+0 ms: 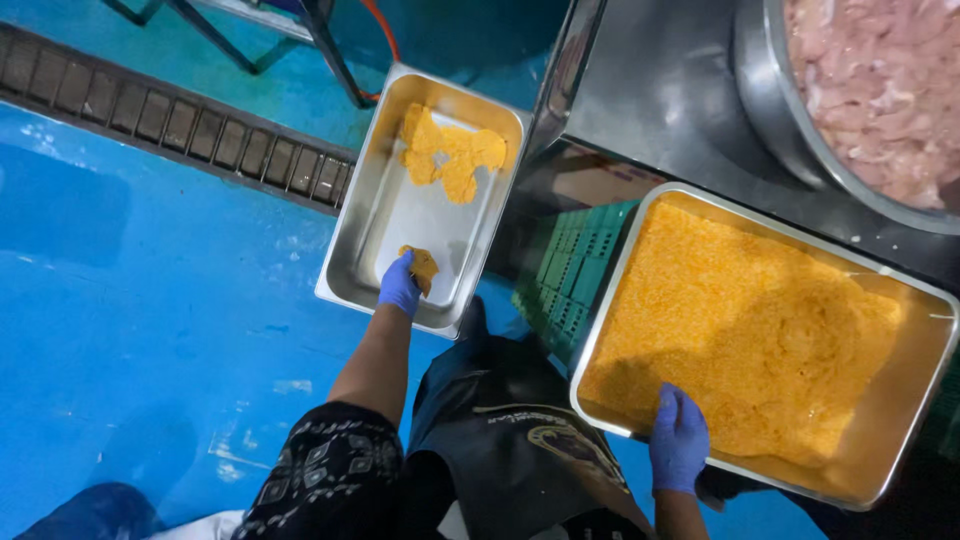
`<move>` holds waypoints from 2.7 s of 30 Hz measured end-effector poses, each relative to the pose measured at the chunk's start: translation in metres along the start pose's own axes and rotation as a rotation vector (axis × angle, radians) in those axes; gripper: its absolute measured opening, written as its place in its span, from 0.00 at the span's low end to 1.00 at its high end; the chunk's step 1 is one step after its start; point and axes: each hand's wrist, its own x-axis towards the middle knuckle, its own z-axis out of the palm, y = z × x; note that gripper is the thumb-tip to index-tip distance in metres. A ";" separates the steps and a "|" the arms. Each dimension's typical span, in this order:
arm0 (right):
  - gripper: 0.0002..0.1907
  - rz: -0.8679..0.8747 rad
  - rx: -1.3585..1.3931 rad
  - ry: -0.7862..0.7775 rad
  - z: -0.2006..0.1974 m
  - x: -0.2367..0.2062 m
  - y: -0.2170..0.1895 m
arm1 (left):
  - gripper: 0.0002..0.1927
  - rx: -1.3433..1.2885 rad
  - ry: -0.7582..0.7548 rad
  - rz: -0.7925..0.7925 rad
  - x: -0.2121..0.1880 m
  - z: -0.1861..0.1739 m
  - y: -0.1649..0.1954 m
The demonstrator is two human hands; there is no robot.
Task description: The person takes raw chicken pieces and presses them into a large tray of orange breading, coating each piece by hand, then places the breaded pieces into a smaller metal tray beside the breading tray. A coworker nearby handles flour and raw chicken in adjacent bowls.
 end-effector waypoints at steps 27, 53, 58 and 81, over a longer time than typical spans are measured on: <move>0.25 -0.002 -0.284 -0.199 0.002 0.033 -0.008 | 0.17 0.714 -0.636 0.280 -0.091 0.169 -0.082; 0.33 -0.547 -0.413 0.014 -0.100 0.223 0.112 | 0.24 1.689 -0.627 1.182 -0.171 0.180 -0.221; 0.32 -0.633 -0.450 -0.139 -0.115 0.246 0.112 | 0.22 1.655 -0.538 1.277 -0.160 0.181 -0.194; 0.20 0.460 1.836 -0.699 -0.027 0.141 0.016 | 0.20 1.559 -0.622 1.319 -0.158 0.175 -0.189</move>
